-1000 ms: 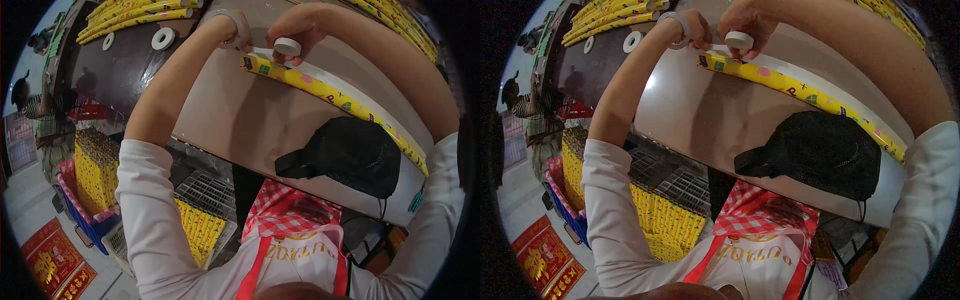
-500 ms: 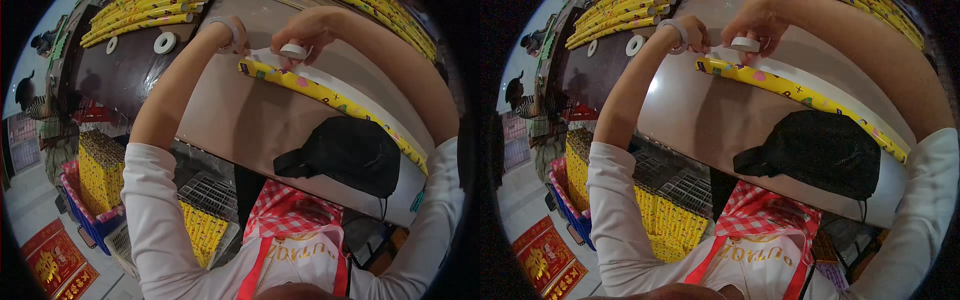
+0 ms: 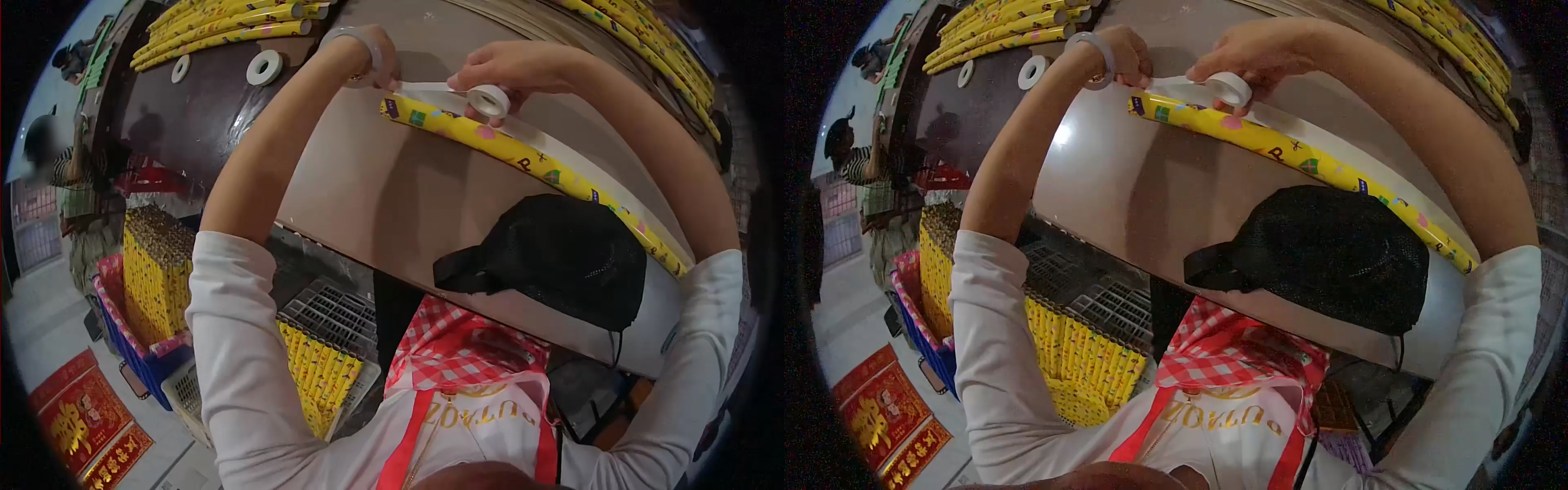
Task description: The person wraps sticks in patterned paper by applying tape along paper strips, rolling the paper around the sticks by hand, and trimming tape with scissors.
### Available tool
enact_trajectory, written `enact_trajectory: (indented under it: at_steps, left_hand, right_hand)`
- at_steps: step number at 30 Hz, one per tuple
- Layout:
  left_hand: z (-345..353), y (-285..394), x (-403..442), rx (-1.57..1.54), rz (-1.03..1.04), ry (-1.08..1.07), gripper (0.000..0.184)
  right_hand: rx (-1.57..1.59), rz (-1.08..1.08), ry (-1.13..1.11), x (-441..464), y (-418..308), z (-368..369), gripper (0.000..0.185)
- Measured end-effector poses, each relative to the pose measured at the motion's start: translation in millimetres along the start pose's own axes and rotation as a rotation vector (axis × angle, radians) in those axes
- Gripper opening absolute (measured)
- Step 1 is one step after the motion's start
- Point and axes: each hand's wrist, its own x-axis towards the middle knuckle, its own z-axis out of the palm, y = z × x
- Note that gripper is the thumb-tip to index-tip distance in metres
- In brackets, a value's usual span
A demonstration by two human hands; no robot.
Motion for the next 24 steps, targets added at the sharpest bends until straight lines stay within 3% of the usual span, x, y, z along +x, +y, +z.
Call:
enact_trajectory:
  at_steps: [6,9,12,14,17,20,24]
  left_hand:
    - [-1,1,4,0.075,0.062,-0.044,0.015]
    - [0,-4,2,-0.175,-0.036,-0.015,0.014]
    - [-1,-2,4,0.048,0.128,-0.034,0.014]
    - [1,-5,4,0.066,0.044,-0.036,0.021]
    - [0,-6,3,-0.097,-0.059,-0.032,0.022]
    - [3,-6,-3,-0.138,-0.016,0.038,0.012]
    - [4,-13,-2,-0.234,-0.008,0.051,0.017]
  right_hand:
    - [-0.063,-0.084,0.038,1,20,-9,0.052]
    - [-0.064,-0.086,-0.028,-14,14,-10,0.053]
    - [-0.048,-0.150,0.010,-17,25,-7,0.056]
    - [-0.060,-0.061,0.132,-10,41,-5,0.058]
    - [-0.115,-0.109,0.144,-30,56,-9,0.059]
    - [-0.112,-0.052,0.206,-45,82,-6,0.058]
    - [-0.175,-0.140,0.326,-75,120,-2,0.052]
